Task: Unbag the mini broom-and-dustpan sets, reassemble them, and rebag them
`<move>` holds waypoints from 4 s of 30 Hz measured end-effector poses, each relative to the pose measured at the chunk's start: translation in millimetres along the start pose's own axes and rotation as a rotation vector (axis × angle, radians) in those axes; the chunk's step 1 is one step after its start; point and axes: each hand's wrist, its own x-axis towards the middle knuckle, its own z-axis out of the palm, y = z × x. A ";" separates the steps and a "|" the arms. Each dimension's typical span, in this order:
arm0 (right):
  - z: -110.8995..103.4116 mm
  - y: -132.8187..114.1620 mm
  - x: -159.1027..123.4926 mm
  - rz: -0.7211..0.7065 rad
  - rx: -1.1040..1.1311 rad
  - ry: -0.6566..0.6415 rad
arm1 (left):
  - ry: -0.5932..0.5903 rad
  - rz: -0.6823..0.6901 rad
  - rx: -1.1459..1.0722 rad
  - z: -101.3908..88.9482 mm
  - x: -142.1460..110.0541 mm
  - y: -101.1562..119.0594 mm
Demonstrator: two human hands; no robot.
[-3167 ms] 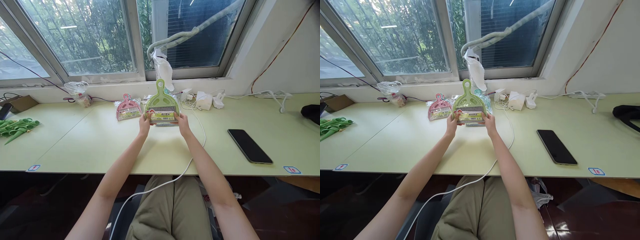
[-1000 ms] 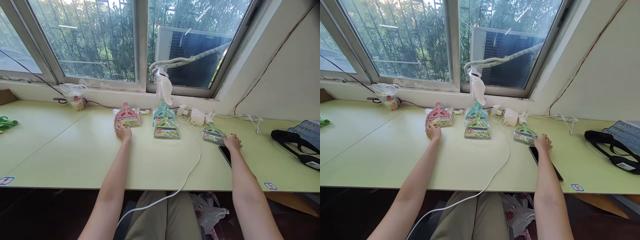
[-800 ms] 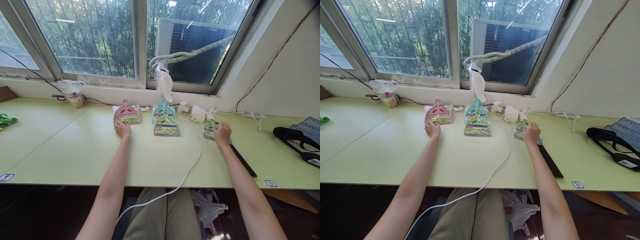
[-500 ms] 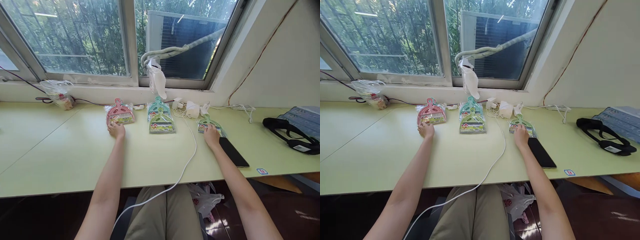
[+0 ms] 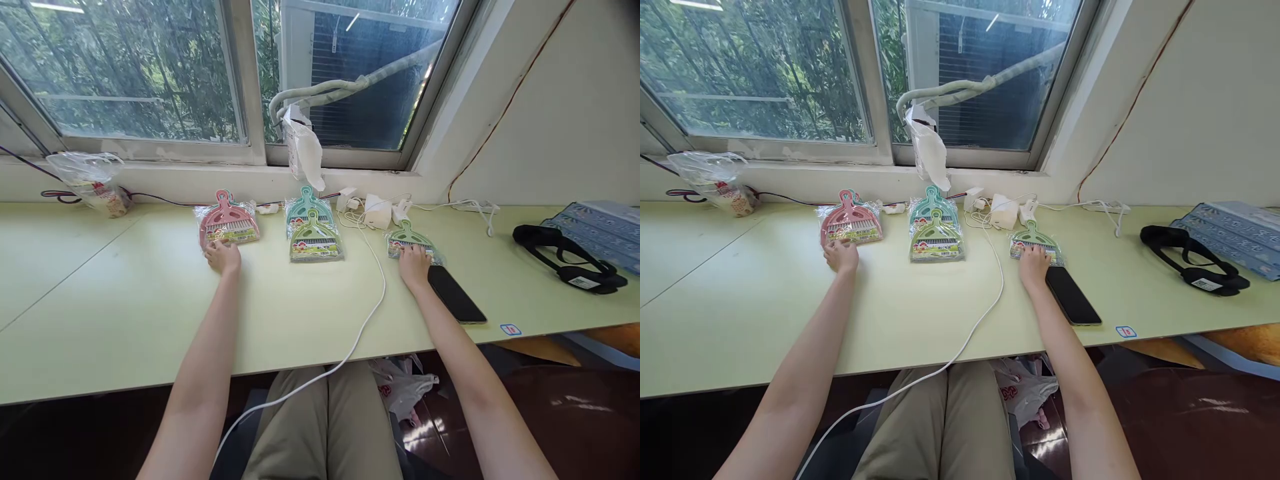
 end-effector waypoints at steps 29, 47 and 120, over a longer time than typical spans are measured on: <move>16.0 29.6 50.8 -0.084 0.315 -0.301 | 0.221 0.776 -0.168 -6.1 -74.2 31.2; 1.3 3.4 24.7 -0.190 -0.001 -0.058 | -0.625 1.497 0.057 162.0 -285.7 167.3; 12.1 42.0 25.2 0.122 -0.073 -0.106 | -0.634 1.351 0.070 179.8 -304.1 182.6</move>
